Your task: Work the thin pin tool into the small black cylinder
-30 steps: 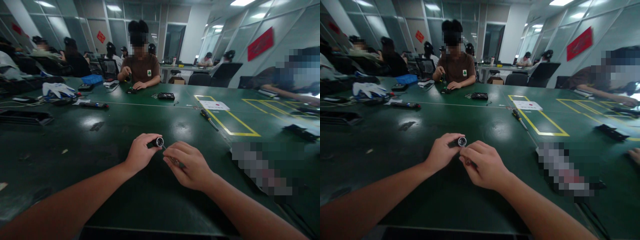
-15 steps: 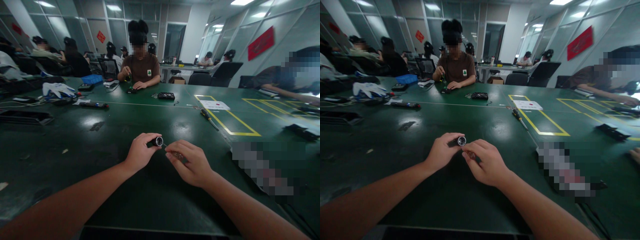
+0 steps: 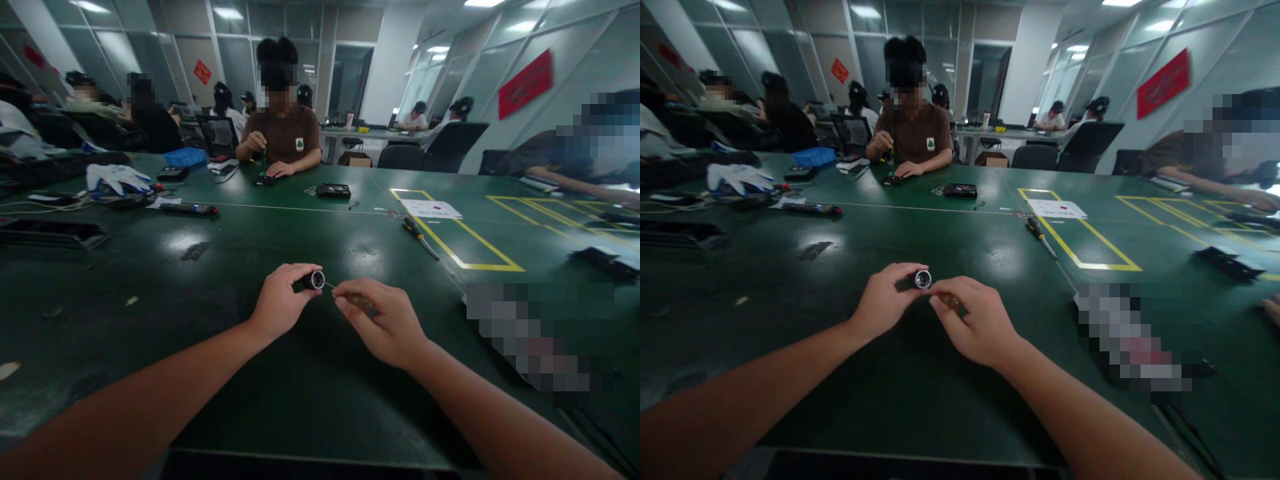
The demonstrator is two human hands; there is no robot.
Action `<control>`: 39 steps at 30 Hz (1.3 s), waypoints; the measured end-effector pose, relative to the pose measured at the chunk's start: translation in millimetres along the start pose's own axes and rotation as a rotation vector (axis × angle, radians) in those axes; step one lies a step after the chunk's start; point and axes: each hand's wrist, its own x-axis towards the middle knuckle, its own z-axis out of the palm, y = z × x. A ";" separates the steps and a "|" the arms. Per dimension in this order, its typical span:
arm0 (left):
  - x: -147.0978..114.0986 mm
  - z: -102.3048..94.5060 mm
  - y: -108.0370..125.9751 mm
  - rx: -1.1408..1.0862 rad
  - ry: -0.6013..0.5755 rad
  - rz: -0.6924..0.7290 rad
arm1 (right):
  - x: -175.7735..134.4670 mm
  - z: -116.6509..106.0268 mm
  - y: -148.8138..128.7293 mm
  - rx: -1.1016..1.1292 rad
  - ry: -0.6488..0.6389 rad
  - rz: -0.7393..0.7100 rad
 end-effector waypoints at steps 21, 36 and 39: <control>0.3 1.3 -0.8 0.068 -0.067 0.005 | 1.6 2.0 10.4 0.199 0.024 0.195; -1.4 1.2 3.3 0.066 -0.104 -0.051 | 6.3 8.1 15.5 0.578 0.166 0.517; -0.8 -0.5 5.5 0.066 -0.101 -0.070 | 7.6 9.7 16.5 0.717 0.214 0.570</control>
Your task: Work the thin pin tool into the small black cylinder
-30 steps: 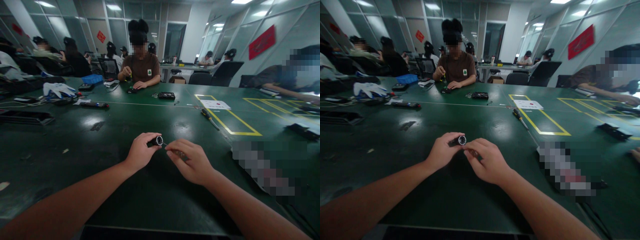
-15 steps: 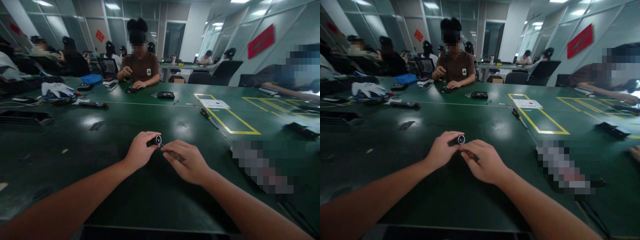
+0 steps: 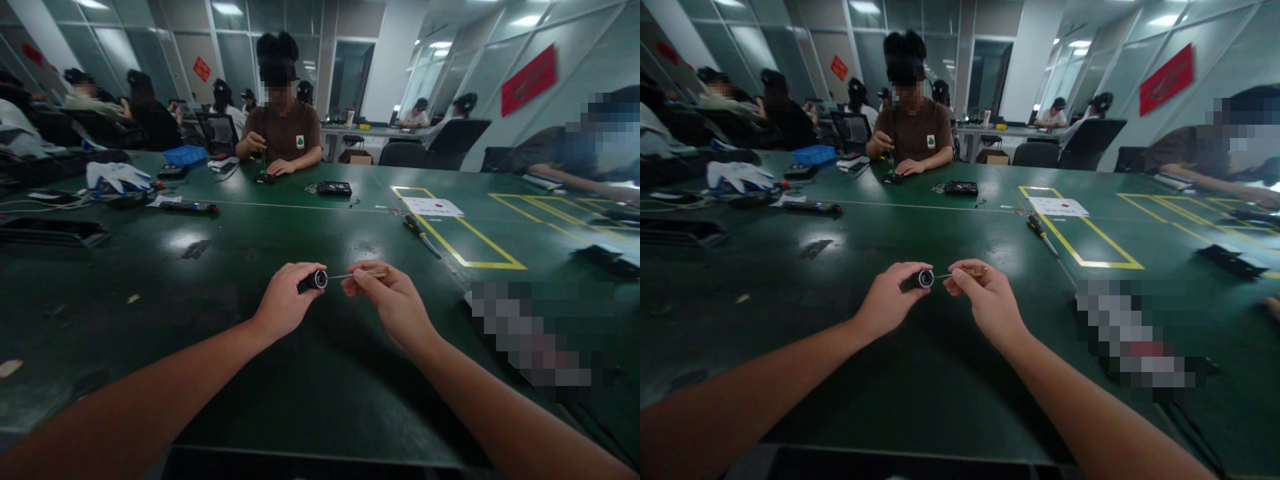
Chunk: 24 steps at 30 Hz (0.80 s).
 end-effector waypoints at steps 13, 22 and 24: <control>-2.1 3.3 -4.1 0.006 0.004 0.028 | -14.8 0.0 -7.8 -0.389 0.101 -0.335; -1.1 3.3 -6.2 0.000 0.023 0.064 | -19.9 -2.7 -14.2 -0.596 -0.042 -0.502; -0.9 2.5 -5.5 -0.002 0.025 0.070 | -19.8 -2.7 -14.0 -0.631 -0.060 -0.529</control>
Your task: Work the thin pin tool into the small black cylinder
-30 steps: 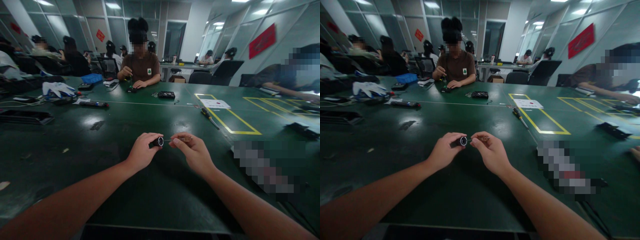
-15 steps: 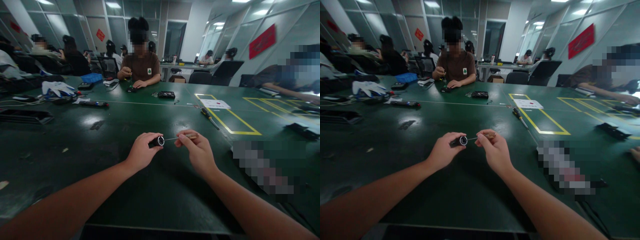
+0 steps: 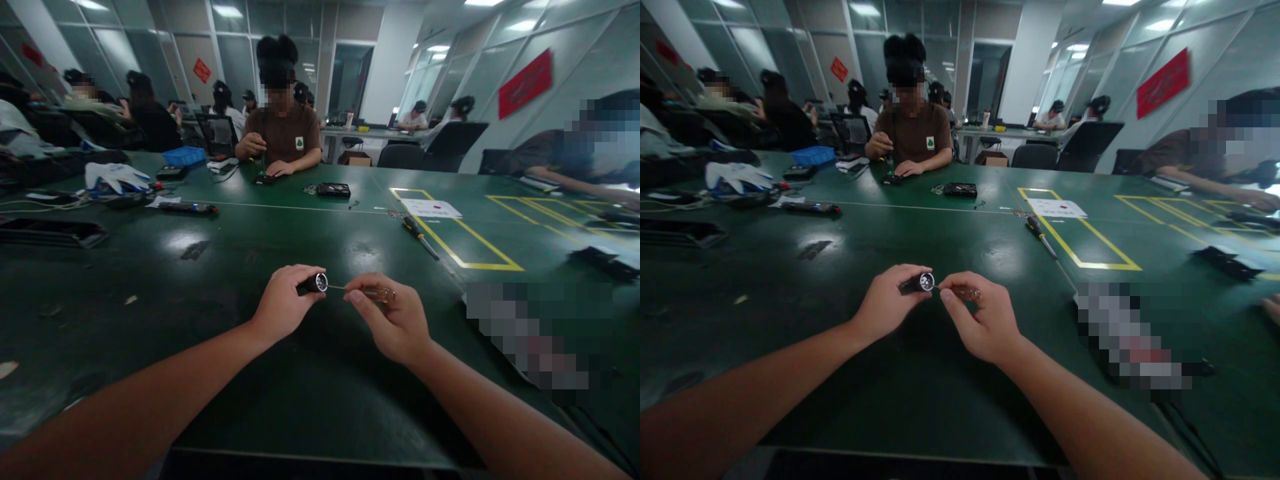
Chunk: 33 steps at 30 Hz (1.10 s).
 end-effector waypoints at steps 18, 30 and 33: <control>0.2 -1.1 3.9 0.050 0.011 0.014 | 1.4 3.6 -0.4 -0.085 -0.057 0.026; 0.4 -1.9 4.5 0.104 0.034 0.035 | 1.1 4.2 -4.4 -0.069 -0.176 -0.066; 0.5 -2.9 4.7 0.112 0.046 0.039 | 2.4 5.5 -2.2 -0.004 -0.179 -0.001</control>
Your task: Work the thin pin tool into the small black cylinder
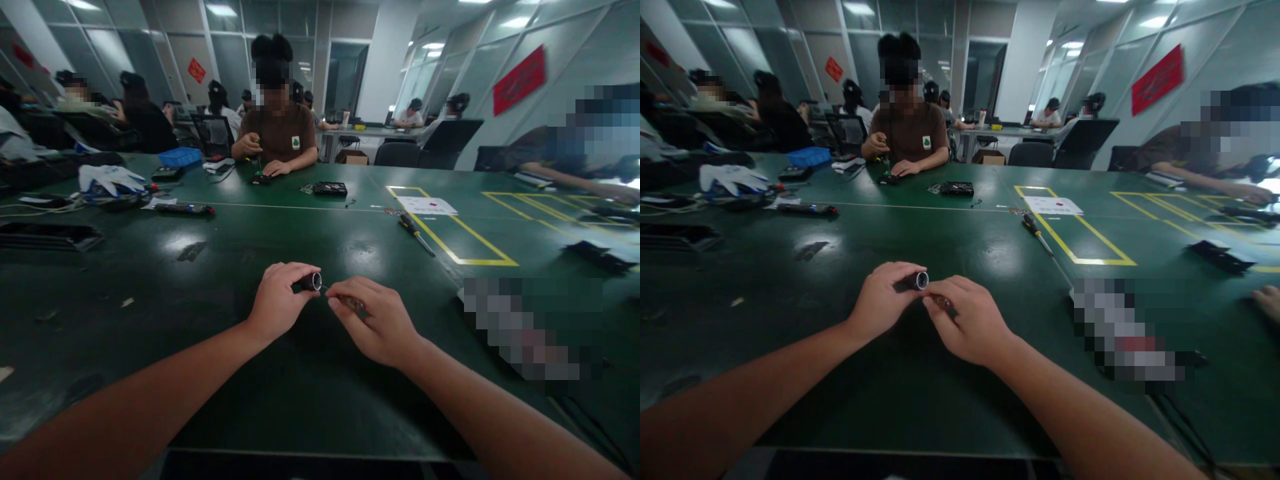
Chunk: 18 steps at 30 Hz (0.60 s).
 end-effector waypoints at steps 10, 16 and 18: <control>0.7 0.6 -1.9 -0.055 -0.002 -0.043 | 1.6 -0.9 5.4 0.045 0.006 0.042; 1.2 0.2 -2.9 -0.043 0.015 -0.074 | 3.6 3.5 8.8 0.275 0.152 0.259; 1.5 0.6 -3.3 -0.060 0.010 -0.089 | 6.3 6.1 16.5 0.485 0.253 0.394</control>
